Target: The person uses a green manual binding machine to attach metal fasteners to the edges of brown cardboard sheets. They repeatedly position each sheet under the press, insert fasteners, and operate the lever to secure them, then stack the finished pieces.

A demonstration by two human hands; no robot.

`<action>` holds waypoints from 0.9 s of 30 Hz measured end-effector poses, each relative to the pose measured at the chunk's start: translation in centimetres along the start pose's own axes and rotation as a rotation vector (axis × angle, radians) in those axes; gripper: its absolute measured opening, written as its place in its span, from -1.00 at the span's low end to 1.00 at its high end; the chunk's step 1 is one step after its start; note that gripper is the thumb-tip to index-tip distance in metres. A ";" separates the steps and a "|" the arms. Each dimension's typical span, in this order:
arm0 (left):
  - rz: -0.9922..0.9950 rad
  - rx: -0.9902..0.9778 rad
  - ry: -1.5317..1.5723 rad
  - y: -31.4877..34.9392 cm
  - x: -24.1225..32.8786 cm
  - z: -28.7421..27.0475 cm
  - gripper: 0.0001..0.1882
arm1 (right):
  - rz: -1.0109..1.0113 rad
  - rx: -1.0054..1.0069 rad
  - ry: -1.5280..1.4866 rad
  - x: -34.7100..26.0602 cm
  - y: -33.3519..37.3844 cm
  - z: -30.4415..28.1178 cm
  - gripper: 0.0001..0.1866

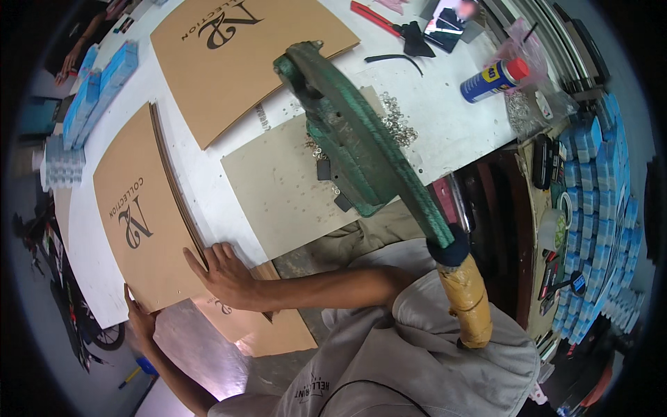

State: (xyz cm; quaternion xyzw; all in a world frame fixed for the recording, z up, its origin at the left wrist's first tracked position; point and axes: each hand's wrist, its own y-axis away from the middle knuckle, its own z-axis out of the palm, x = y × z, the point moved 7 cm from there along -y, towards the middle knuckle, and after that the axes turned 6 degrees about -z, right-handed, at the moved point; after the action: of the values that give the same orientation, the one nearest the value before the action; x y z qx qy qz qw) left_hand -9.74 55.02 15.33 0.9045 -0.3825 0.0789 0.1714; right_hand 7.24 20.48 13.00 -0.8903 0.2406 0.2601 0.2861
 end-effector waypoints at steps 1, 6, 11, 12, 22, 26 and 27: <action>-0.046 -0.010 -0.058 -0.6 0.2 -0.3 0.43 | 0.011 0.002 -0.008 0.1 -0.1 -0.2 -0.18; -0.031 0.003 -0.021 -1.5 -1.0 -0.3 0.45 | 0.032 0.042 -0.024 0.3 -0.1 -0.7 -0.13; 0.017 0.005 -0.002 -2.6 -3.5 -0.2 0.45 | 0.014 0.052 0.004 0.1 -0.4 -0.2 -0.14; 0.022 0.006 0.020 -3.0 -4.2 -0.2 0.46 | 0.008 0.064 0.002 0.0 -0.5 -0.1 -0.14; -0.121 -0.067 0.191 -3.5 -6.4 0.1 0.37 | -0.164 -0.180 -0.681 5.4 12.4 -10.7 -0.55; -0.114 0.430 0.058 0.6 -5.9 -2.2 0.08 | 0.340 0.041 -0.666 16.4 21.5 -22.7 -0.87; -0.057 0.604 -0.007 2.1 -4.7 -3.2 0.01 | 0.366 0.151 -0.353 18.7 22.9 -26.8 -0.88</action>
State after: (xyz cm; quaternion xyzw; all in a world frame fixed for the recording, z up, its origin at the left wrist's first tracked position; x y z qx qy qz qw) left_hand -14.57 58.01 17.56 0.9252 -0.3166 0.1812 -0.1042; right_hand 16.79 -18.26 11.75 -0.7491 0.3627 0.4400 0.3372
